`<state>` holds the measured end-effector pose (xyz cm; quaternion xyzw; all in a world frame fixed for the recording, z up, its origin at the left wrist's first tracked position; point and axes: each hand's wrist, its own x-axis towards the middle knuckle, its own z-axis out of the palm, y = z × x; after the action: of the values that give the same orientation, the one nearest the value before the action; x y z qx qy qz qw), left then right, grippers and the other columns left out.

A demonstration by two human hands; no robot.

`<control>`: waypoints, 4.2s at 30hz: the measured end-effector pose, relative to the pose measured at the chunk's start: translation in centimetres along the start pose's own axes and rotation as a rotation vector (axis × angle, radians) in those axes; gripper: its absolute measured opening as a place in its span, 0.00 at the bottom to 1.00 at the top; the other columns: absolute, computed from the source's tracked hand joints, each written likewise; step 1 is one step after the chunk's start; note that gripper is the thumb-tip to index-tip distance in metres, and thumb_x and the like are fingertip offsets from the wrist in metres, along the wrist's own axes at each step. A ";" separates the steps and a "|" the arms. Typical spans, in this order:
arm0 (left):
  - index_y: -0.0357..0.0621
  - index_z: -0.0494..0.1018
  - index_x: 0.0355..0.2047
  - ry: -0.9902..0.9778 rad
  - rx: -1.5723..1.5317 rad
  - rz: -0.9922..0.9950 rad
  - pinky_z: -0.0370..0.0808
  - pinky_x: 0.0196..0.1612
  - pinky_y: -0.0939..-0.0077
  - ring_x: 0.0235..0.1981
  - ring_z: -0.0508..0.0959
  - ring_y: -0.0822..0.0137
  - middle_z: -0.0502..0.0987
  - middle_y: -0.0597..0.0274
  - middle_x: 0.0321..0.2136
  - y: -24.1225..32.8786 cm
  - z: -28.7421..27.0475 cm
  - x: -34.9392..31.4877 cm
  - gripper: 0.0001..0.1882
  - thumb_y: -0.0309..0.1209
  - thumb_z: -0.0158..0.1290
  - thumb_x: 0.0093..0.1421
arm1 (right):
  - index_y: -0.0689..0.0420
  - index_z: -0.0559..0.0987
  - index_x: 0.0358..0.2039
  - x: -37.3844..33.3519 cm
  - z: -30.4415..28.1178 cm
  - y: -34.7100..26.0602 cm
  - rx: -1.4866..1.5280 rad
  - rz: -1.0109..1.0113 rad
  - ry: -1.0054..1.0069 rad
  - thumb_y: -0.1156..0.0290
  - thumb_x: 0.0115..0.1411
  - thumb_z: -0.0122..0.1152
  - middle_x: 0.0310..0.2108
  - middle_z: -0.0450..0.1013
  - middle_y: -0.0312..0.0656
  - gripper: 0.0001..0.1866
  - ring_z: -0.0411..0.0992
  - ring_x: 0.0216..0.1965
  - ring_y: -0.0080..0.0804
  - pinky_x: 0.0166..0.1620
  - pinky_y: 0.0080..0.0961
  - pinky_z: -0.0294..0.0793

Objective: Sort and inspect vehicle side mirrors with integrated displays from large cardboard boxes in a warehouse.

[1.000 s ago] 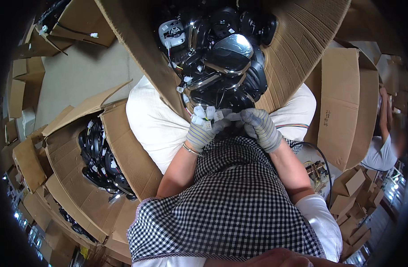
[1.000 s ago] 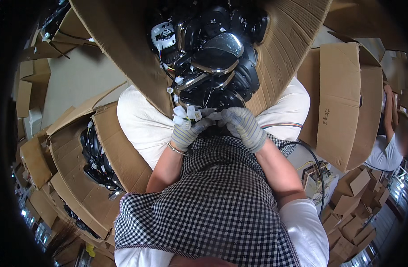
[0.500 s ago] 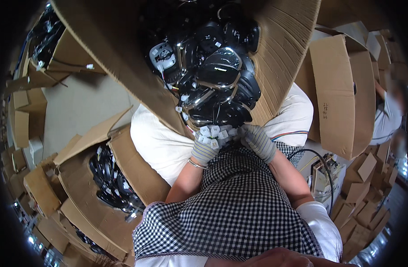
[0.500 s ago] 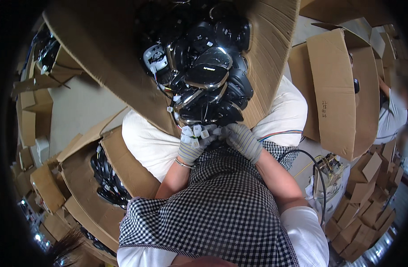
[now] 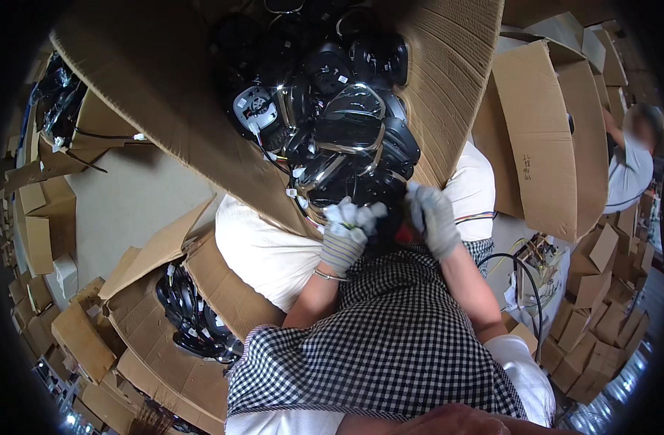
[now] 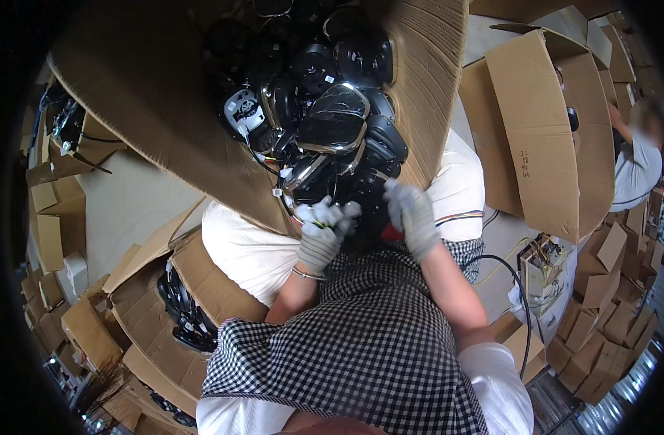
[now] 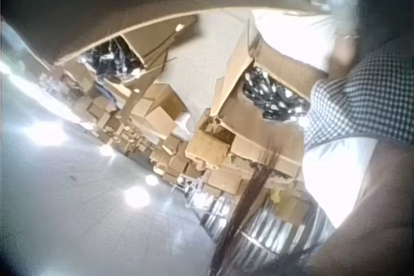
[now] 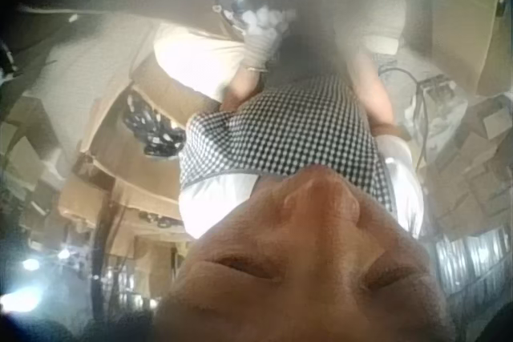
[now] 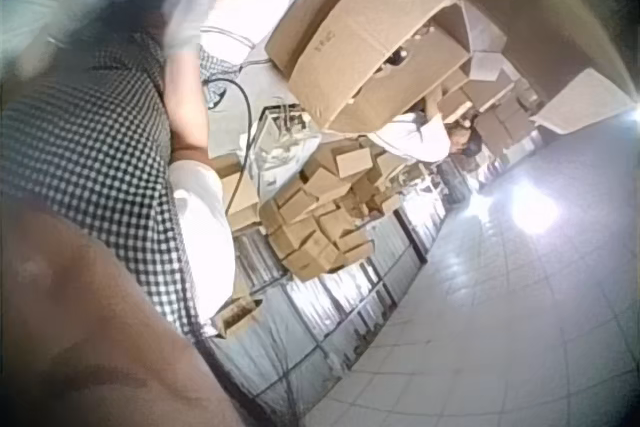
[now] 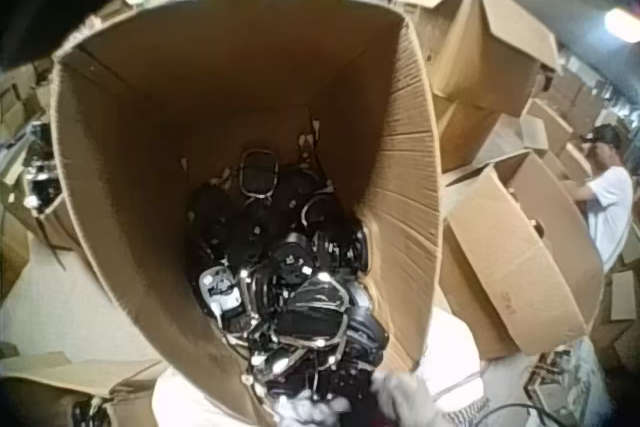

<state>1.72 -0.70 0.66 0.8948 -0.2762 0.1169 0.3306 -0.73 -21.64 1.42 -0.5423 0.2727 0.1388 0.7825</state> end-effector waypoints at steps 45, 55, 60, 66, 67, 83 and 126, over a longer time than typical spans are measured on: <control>0.28 0.70 0.35 0.428 -1.030 -0.739 0.67 0.23 0.84 0.16 0.69 0.75 0.69 0.64 0.15 1.5 -4.4 0.6 0.21 0.40 0.52 0.59 | 0.48 0.78 0.33 17.2 6.6 1.6 0.294 0.254 -0.206 0.66 0.53 0.63 0.26 0.72 0.26 0.07 0.67 0.22 0.19 0.21 0.16 0.63; 0.29 0.68 0.44 0.449 -1.001 -0.751 0.67 0.24 0.84 0.22 0.72 0.78 0.74 0.60 0.24 0.5 -4.9 0.9 0.23 0.41 0.49 0.61 | 0.56 0.77 0.40 7.0 6.9 -7.4 -0.611 -0.873 -0.182 0.63 0.59 0.52 0.28 0.72 0.38 0.12 0.70 0.26 0.27 0.32 0.24 0.70; 0.41 0.65 0.53 0.122 0.161 -0.217 0.64 0.57 0.64 0.51 0.69 0.53 0.71 0.55 0.48 1.0 -3.9 3.5 0.19 0.30 0.42 0.61 | 0.56 0.75 0.38 3.7 7.2 -1.9 -1.349 -1.215 -0.304 0.70 0.52 0.50 0.29 0.70 0.43 0.13 0.69 0.32 0.43 0.34 0.37 0.71; 0.41 0.63 0.54 -0.061 -0.415 -0.251 0.63 0.56 0.67 0.50 0.70 0.55 0.67 0.53 0.53 1.7 -2.5 4.0 0.20 0.29 0.44 0.60 | 0.58 0.77 0.26 4.2 4.2 4.2 -1.441 -0.896 -0.322 0.70 0.52 0.49 0.30 0.71 0.48 0.08 0.72 0.32 0.44 0.34 0.38 0.71; 0.41 0.63 0.54 -0.085 -0.544 -0.457 0.64 0.56 0.68 0.50 0.71 0.56 0.67 0.51 0.53 2.2 -2.5 3.9 0.20 0.30 0.43 0.61 | 0.58 0.77 0.26 3.8 4.5 3.6 -1.438 -0.890 -0.327 0.70 0.52 0.49 0.30 0.71 0.48 0.08 0.72 0.32 0.44 0.34 0.38 0.71; 0.43 0.76 0.34 -0.046 -0.758 -0.578 0.65 0.22 0.80 0.22 0.71 0.77 0.73 0.65 0.23 0.6 -3.0 3.9 0.20 0.48 0.50 0.59 | 0.62 0.76 0.33 0.1 1.9 -4.6 -0.339 -0.127 -0.434 0.61 0.60 0.47 0.26 0.74 0.44 0.16 0.73 0.27 0.44 0.34 0.34 0.72; 0.44 0.67 0.12 1.408 -0.579 -0.207 0.73 0.29 0.65 0.12 0.65 0.68 0.62 0.63 0.09 5.2 -43.6 -3.0 0.06 0.31 0.47 0.38 | 0.59 0.75 0.31 0.4 1.3 0.8 -1.058 -0.304 -0.156 0.59 0.62 0.43 0.25 0.73 0.46 0.17 0.73 0.30 0.46 0.39 0.38 0.69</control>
<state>-4.83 25.87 35.08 0.5085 0.0649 0.5506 0.6588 -0.48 -20.15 0.91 -0.8826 0.0257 0.1821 0.4327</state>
